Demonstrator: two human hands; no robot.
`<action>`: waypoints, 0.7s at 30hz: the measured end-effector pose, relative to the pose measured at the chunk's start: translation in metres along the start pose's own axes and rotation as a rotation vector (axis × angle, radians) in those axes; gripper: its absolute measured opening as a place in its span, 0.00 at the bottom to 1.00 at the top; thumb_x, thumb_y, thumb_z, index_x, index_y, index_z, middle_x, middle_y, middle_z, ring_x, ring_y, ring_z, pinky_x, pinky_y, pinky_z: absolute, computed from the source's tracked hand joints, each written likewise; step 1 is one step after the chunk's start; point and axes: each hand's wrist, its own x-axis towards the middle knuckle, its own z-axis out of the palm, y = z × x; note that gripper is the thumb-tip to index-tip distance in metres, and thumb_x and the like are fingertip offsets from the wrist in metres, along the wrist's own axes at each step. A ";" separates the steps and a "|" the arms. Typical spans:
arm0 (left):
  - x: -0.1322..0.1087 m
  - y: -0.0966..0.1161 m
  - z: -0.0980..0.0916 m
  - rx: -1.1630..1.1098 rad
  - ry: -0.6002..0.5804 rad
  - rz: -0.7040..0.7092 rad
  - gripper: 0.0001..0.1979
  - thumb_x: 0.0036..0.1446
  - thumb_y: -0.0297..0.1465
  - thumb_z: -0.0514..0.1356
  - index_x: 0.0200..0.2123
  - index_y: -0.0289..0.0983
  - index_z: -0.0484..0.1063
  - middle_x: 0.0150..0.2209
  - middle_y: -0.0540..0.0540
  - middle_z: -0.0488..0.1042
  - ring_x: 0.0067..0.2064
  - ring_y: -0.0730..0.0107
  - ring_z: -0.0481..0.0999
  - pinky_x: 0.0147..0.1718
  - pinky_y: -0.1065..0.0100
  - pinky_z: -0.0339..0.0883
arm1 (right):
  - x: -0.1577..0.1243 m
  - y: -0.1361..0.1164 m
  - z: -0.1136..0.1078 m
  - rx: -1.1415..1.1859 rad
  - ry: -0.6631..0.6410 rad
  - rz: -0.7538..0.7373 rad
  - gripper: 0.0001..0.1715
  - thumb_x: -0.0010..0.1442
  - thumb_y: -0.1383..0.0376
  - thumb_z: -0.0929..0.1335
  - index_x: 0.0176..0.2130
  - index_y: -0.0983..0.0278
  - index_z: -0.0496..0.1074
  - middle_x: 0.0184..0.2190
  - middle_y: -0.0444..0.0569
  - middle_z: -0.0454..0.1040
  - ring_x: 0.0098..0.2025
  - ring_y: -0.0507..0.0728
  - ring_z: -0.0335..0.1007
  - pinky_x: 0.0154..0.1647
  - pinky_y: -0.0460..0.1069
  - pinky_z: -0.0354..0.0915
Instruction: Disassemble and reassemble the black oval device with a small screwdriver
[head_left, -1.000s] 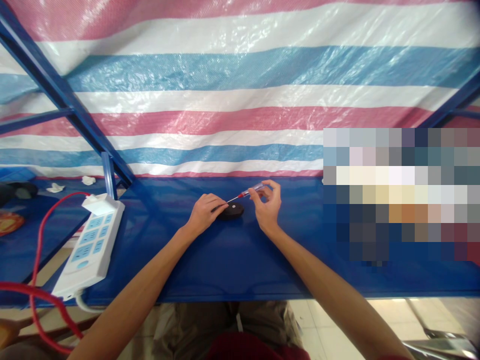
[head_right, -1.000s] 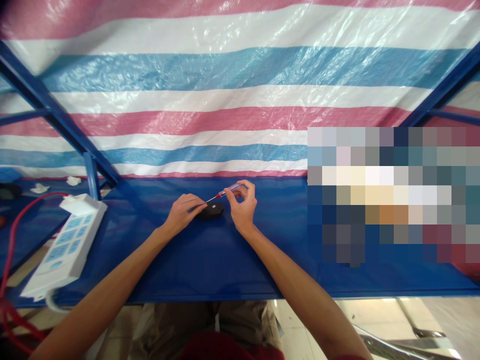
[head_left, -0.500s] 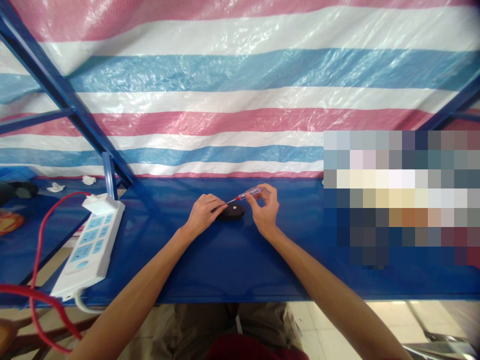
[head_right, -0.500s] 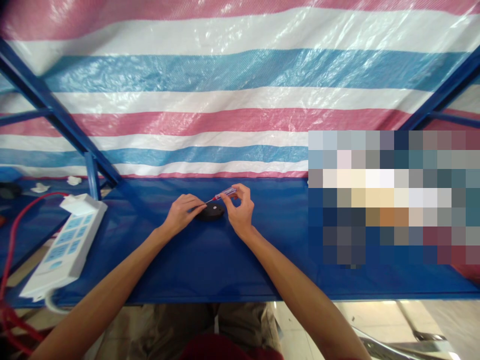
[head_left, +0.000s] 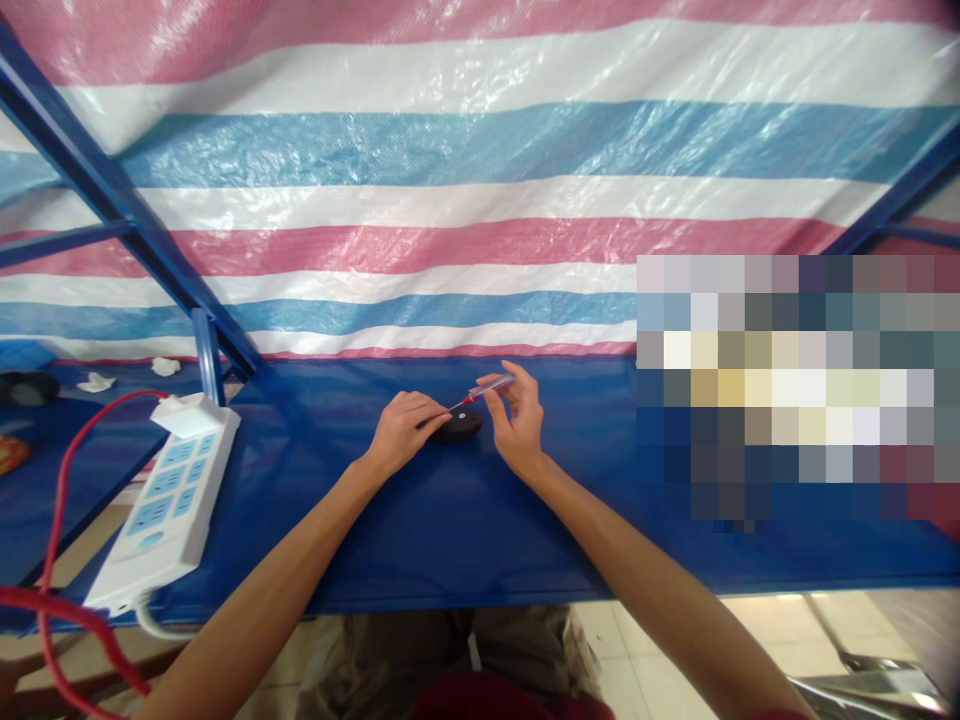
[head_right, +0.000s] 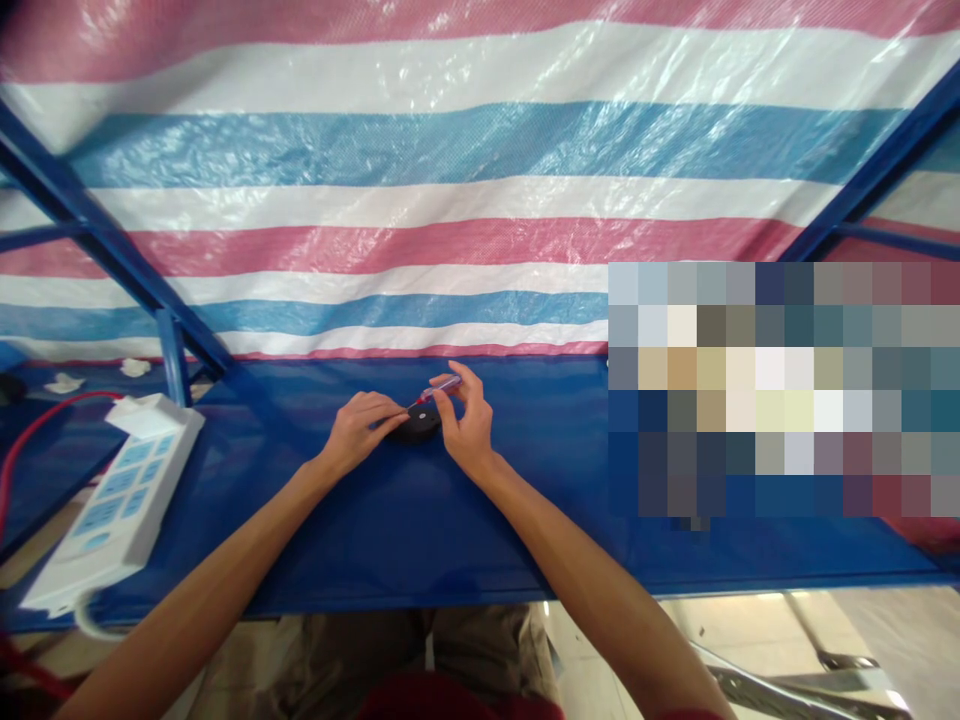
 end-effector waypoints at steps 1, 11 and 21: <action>0.000 0.001 -0.001 -0.001 -0.005 -0.020 0.15 0.63 0.41 0.55 0.42 0.39 0.76 0.40 0.45 0.79 0.42 0.64 0.76 0.43 0.62 0.65 | 0.001 0.001 -0.001 0.005 0.025 -0.008 0.23 0.64 0.61 0.64 0.57 0.60 0.58 0.40 0.49 0.75 0.38 0.54 0.76 0.45 0.54 0.72; -0.001 -0.001 -0.007 0.030 -0.347 0.129 0.20 0.63 0.40 0.54 0.57 0.45 0.67 0.56 0.43 0.68 0.56 0.58 0.68 0.55 0.56 0.60 | 0.013 0.008 -0.020 -0.341 0.089 -0.072 0.23 0.65 0.58 0.61 0.58 0.59 0.63 0.43 0.51 0.75 0.38 0.56 0.74 0.47 0.54 0.71; -0.001 0.002 -0.003 0.057 -0.344 0.166 0.21 0.62 0.43 0.55 0.57 0.46 0.67 0.55 0.41 0.67 0.55 0.57 0.66 0.53 0.56 0.57 | 0.011 0.013 -0.019 -0.472 -0.018 -0.249 0.24 0.65 0.62 0.61 0.60 0.59 0.62 0.41 0.51 0.76 0.39 0.56 0.72 0.47 0.54 0.70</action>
